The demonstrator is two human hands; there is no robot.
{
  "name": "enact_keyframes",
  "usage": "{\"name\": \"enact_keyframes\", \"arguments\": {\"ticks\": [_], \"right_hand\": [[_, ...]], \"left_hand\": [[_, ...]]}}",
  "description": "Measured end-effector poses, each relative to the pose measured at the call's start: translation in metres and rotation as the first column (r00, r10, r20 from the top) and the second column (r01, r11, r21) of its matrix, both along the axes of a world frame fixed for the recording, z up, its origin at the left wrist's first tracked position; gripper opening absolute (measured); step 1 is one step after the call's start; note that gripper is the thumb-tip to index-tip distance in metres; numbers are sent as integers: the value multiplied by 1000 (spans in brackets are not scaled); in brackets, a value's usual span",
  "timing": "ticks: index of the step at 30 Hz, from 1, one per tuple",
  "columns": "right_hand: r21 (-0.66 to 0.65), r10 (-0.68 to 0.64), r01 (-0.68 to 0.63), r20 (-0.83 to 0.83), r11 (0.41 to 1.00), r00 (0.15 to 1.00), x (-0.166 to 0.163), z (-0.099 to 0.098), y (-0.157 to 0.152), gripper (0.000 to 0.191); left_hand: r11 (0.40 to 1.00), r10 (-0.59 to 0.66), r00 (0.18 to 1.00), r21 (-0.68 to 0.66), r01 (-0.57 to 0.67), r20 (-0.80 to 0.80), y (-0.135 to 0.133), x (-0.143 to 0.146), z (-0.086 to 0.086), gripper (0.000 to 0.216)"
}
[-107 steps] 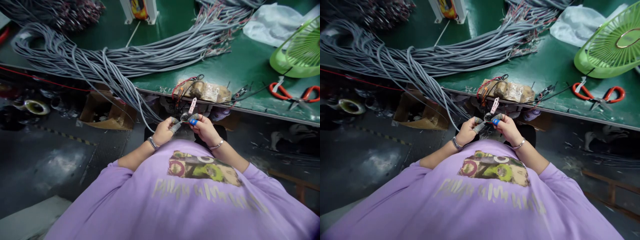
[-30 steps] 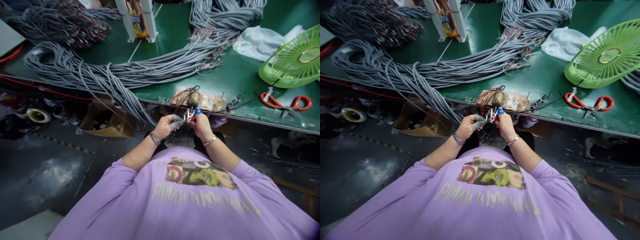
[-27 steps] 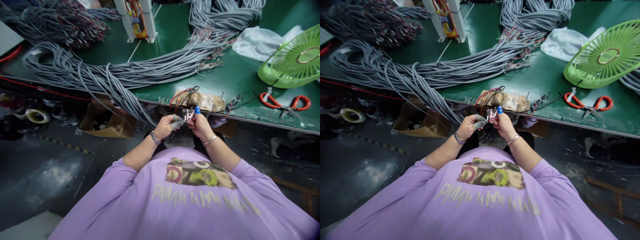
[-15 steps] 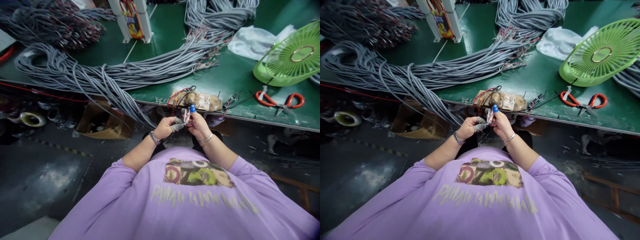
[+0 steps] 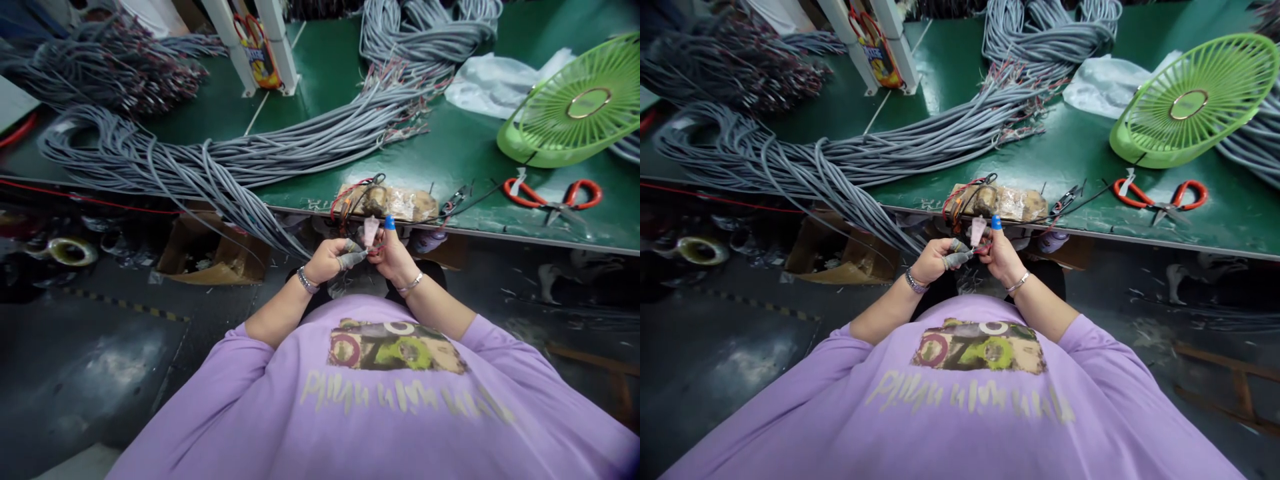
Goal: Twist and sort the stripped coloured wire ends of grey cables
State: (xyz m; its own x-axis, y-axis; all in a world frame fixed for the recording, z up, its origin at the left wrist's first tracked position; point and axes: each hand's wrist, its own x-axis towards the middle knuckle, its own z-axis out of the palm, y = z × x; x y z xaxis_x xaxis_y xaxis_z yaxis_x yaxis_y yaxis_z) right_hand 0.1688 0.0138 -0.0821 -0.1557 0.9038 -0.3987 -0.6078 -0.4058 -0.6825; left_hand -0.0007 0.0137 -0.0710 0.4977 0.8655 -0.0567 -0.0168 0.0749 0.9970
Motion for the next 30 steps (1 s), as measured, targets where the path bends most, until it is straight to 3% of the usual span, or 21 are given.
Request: {"name": "enact_keyframes", "arguments": {"ticks": [8, 14, 20, 26, 30], "right_hand": [[-79, 84, -87, -30, 993, 996, 12, -6, -8, 62], [-59, 234, -233, 2, 971, 972, 21, -13, -12, 53], [32, 486, -489, 71, 872, 871, 27, -13, -22, 52], [5, 599, -611, 195, 791, 777, 25, -3, -32, 52], [-11, 496, -510, 247, 860, 832, 22, -6, -32, 42]], "left_hand": [[987, -151, 987, 50, 154, -61, -34, -21, 3, 42], [991, 28, 992, 135, -12, -119, -42, -31, -6, 43], [980, 79, 989, 189, -53, -128, -37, -32, -7, 41], [958, 4, 984, 282, 47, -179, -35, -28, -6, 35], [955, -118, 968, 243, 172, -220, -34, -29, -6, 35]]}}
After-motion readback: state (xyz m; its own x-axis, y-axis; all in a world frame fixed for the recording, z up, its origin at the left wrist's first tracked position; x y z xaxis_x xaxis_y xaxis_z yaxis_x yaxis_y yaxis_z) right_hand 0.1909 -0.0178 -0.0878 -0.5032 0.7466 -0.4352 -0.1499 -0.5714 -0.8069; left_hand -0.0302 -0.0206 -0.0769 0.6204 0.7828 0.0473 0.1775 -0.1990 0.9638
